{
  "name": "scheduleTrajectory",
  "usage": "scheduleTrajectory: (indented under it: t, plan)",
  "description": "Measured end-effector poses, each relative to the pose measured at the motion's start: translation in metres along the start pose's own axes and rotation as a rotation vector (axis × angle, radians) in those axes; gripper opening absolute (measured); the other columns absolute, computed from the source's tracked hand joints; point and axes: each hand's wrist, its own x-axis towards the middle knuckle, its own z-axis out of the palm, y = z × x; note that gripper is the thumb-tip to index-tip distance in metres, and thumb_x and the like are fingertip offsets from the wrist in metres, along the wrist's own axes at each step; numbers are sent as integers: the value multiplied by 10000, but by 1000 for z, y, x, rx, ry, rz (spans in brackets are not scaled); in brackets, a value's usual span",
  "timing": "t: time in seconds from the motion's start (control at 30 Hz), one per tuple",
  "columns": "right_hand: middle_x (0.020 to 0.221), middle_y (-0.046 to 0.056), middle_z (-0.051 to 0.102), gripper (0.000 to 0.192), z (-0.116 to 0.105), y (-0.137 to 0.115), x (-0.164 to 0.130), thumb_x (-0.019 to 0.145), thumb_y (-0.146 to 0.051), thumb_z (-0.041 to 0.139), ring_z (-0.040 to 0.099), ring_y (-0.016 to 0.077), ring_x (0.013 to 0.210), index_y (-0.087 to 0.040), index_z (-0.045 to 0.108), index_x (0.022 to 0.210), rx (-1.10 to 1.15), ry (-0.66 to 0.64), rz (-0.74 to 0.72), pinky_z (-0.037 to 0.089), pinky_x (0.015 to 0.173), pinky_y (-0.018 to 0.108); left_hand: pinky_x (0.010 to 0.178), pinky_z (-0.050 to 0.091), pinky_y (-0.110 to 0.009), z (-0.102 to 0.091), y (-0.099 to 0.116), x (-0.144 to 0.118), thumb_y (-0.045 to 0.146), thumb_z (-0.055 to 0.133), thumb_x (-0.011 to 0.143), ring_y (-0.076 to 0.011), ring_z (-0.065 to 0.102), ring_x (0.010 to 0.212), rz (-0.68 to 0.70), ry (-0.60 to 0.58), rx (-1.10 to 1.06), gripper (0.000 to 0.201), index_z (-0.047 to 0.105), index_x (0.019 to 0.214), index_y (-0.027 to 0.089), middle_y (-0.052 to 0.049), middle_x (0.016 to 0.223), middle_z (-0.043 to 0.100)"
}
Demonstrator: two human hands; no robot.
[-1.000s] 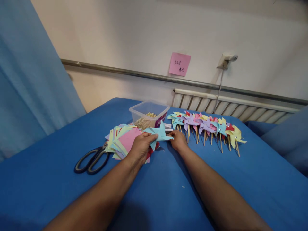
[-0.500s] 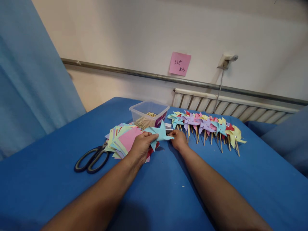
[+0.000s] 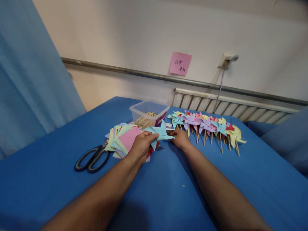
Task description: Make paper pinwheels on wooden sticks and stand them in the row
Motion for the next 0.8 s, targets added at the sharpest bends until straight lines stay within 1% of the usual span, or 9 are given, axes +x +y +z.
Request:
scheduleTrajectory:
  t: [0.13, 0.37, 0.43, 0.57, 0.73, 0.8]
  plan:
    - [674, 27, 696, 31, -2, -4, -2, 686, -209, 691, 619, 162, 662, -198, 709, 663, -42, 1, -15, 354, 553, 232, 528, 499, -265, -1, -1, 2, 177, 751, 599, -149, 601, 518, 10, -16, 10, 198, 565, 647, 130, -26, 565, 619]
    - [701, 38, 678, 109, 1, -6, -6, 689, -102, 621, 592, 161, 681, -182, 667, 631, -12, 57, -51, 365, 597, 237, 524, 489, -251, -1, -1, 1, 179, 748, 607, -148, 608, 531, 24, -17, 17, 187, 575, 654, 126, -30, 581, 630]
    - [721, 37, 672, 127, 2, -6, -6, 713, -129, 612, 583, 157, 693, -182, 650, 604, 28, 82, -64, 377, 618, 237, 516, 485, -249, 0, 0, 0, 178, 749, 609, -145, 602, 518, 18, -10, 19, 190, 570, 650, 130, -24, 566, 623]
    - [731, 29, 655, 209, 7, -2, -2, 743, -254, 628, 579, 151, 704, -181, 605, 549, 140, 137, -76, 413, 668, 246, 521, 486, -245, 0, 1, -1, 169, 746, 612, -140, 599, 513, 4, -6, 11, 183, 573, 656, 129, -20, 553, 617]
    - [998, 56, 668, 202, 8, 6, 6, 736, -294, 629, 598, 171, 917, -173, 600, 578, 274, 208, -81, 432, 823, 276, 512, 478, -239, 0, 1, 0, 168, 745, 607, -136, 595, 507, 5, -15, -8, 185, 573, 660, 125, -21, 558, 621]
    - [977, 55, 668, 215, 7, 8, 0, 756, -308, 604, 600, 173, 902, -172, 599, 589, 304, 214, -83, 436, 818, 284, 501, 466, -231, -1, 1, 1, 166, 745, 606, -129, 585, 493, 4, -12, -8, 187, 569, 654, 126, -17, 546, 615]
